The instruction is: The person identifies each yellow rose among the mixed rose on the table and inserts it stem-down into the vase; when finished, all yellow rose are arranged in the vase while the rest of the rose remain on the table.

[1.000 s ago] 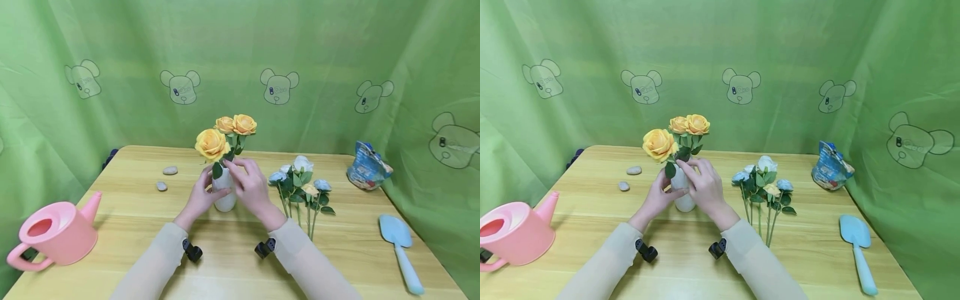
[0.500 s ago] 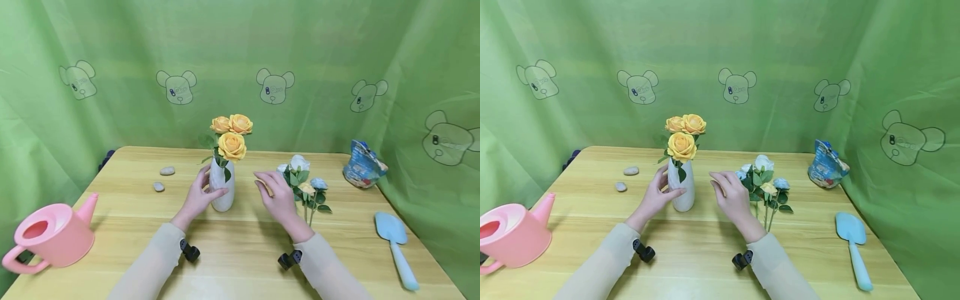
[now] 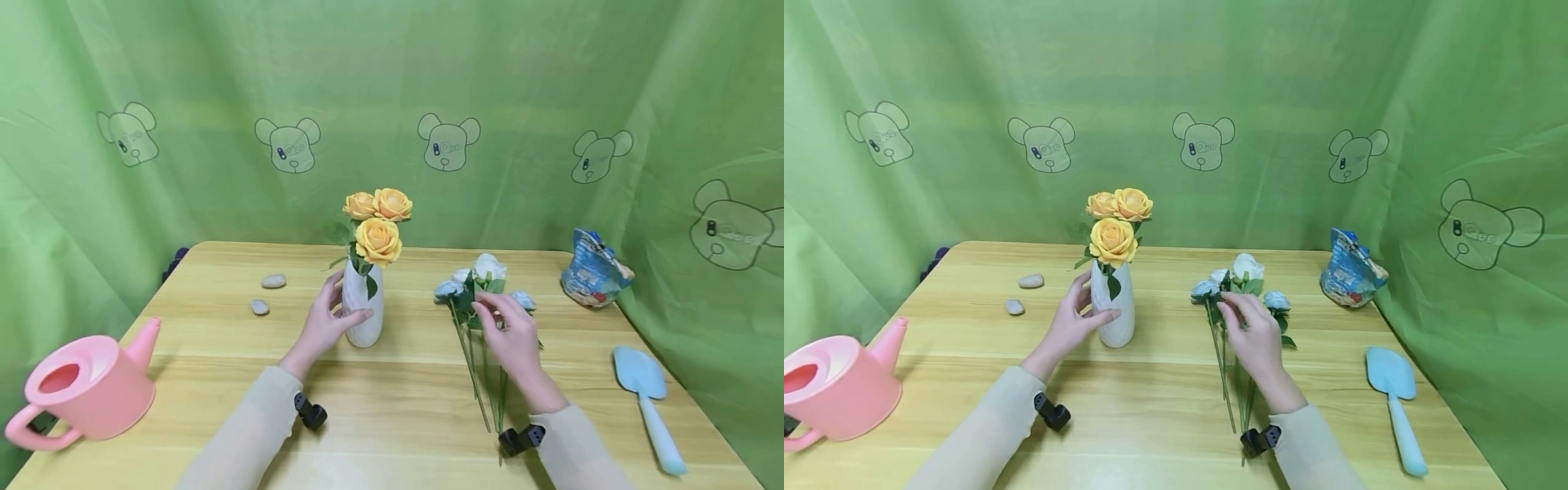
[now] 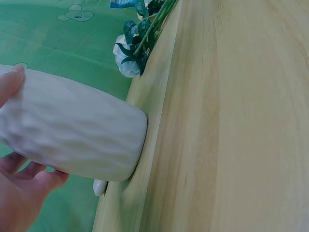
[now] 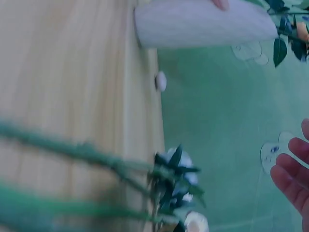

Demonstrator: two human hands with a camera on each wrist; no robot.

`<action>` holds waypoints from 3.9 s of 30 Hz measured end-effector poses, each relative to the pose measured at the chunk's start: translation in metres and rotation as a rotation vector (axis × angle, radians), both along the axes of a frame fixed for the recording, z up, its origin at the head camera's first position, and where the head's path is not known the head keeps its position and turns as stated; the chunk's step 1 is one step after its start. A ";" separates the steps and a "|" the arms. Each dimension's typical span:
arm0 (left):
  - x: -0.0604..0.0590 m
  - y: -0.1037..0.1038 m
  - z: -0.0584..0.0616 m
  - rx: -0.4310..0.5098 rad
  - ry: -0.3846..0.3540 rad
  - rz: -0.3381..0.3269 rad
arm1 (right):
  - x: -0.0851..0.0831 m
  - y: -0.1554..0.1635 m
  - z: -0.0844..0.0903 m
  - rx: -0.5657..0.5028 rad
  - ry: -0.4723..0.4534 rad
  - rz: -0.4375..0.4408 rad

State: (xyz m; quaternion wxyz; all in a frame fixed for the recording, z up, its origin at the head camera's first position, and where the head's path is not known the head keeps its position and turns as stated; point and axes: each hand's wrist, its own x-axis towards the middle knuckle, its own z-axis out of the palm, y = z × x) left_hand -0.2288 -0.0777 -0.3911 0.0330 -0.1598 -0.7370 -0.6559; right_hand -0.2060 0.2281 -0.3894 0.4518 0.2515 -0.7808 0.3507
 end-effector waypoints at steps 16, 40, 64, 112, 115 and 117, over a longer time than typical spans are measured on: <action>0.000 0.001 -0.001 -0.002 -0.010 0.011 | 0.017 0.052 -0.031 -0.035 -0.452 -0.311; -0.002 -0.001 -0.004 -0.007 -0.023 0.021 | 0.006 0.057 -0.039 -0.292 -1.156 -0.103; -0.016 -0.002 -0.024 0.000 -0.001 0.020 | 0.019 0.050 0.006 -0.406 -1.047 -0.001; -0.020 -0.001 -0.035 -0.009 0.025 0.060 | -0.014 -0.123 0.100 -0.851 0.245 0.487; -0.020 -0.001 -0.035 -0.010 0.023 0.059 | -0.020 -0.128 0.092 -0.833 0.213 0.521; -0.020 -0.001 -0.035 -0.008 0.026 0.056 | -0.023 -0.130 0.088 -0.826 0.185 0.536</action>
